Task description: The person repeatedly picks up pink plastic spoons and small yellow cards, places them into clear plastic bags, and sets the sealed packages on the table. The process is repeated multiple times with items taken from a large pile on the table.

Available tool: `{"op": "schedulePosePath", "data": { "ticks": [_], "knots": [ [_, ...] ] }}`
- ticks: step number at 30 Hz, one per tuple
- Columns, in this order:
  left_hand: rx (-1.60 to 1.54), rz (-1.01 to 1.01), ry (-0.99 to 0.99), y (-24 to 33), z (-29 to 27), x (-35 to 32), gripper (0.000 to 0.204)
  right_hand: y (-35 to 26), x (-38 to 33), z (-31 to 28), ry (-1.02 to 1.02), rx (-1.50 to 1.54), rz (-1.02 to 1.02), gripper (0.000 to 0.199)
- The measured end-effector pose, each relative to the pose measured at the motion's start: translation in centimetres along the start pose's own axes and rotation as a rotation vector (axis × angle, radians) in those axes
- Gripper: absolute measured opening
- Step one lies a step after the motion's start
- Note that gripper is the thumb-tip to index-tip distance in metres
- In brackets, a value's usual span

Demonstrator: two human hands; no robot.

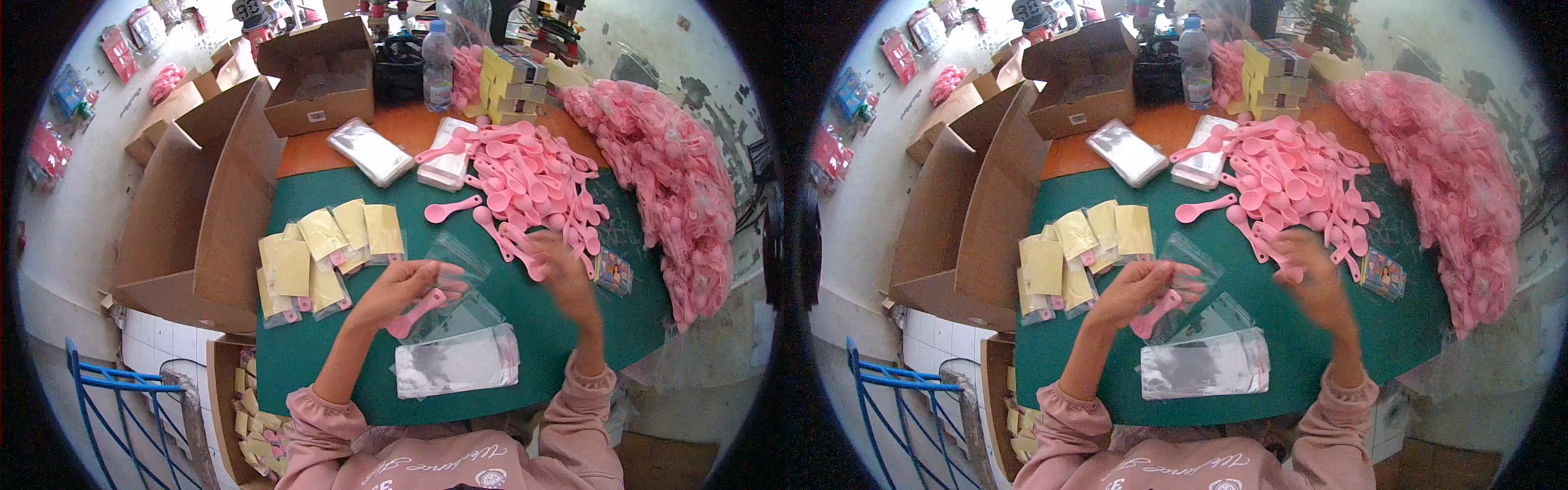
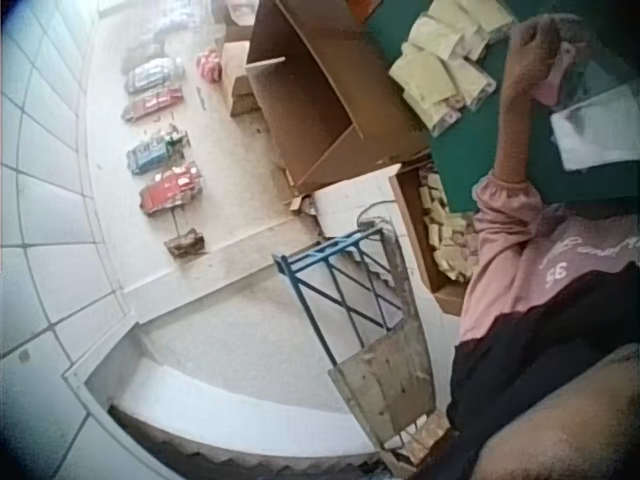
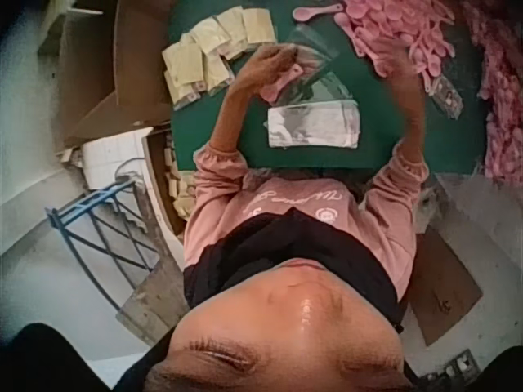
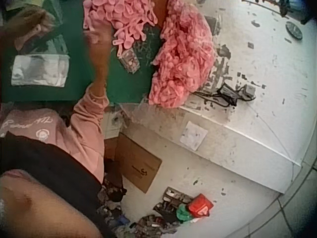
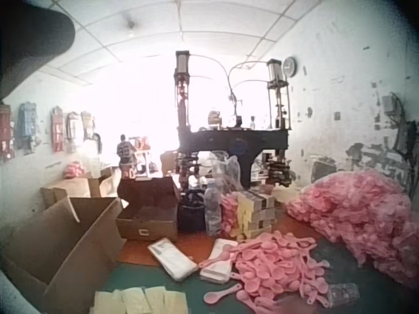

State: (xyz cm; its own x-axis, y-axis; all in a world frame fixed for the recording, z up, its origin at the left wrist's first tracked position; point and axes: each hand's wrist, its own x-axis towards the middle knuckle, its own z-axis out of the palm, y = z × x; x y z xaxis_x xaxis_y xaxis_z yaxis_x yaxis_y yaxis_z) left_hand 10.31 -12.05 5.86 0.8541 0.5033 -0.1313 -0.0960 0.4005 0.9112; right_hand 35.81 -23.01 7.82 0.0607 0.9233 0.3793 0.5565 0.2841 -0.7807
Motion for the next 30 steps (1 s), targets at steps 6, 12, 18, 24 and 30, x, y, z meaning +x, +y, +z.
{"op": "schedulePosePath", "data": {
  "ticks": [6,12,18,24,30],
  "knots": [
    [0.006,-0.031,-0.019,0.3,0.1,0.7,0.04,11.1,-8.8,-14.5,0.465,-1.276,0.841,0.035],
    [0.01,-0.066,0.004,-0.3,0.0,0.7,0.039,10.1,-9.0,-15.0,0.58,-1.017,0.713,0.029],
    [0.105,-0.019,0.001,-0.4,0.4,1.2,0.038,1.2,-3.2,-9.4,0.587,-0.705,0.324,0.018],
    [0.125,-0.009,-0.027,-0.6,0.6,1.2,0.036,-3.8,2.5,1.6,0.193,0.256,0.274,0.015],
    [0.194,-0.057,0.072,-1.1,-0.3,0.9,0.034,-4.7,3.3,2.4,-0.152,0.151,0.243,0.015]
  ]
}}
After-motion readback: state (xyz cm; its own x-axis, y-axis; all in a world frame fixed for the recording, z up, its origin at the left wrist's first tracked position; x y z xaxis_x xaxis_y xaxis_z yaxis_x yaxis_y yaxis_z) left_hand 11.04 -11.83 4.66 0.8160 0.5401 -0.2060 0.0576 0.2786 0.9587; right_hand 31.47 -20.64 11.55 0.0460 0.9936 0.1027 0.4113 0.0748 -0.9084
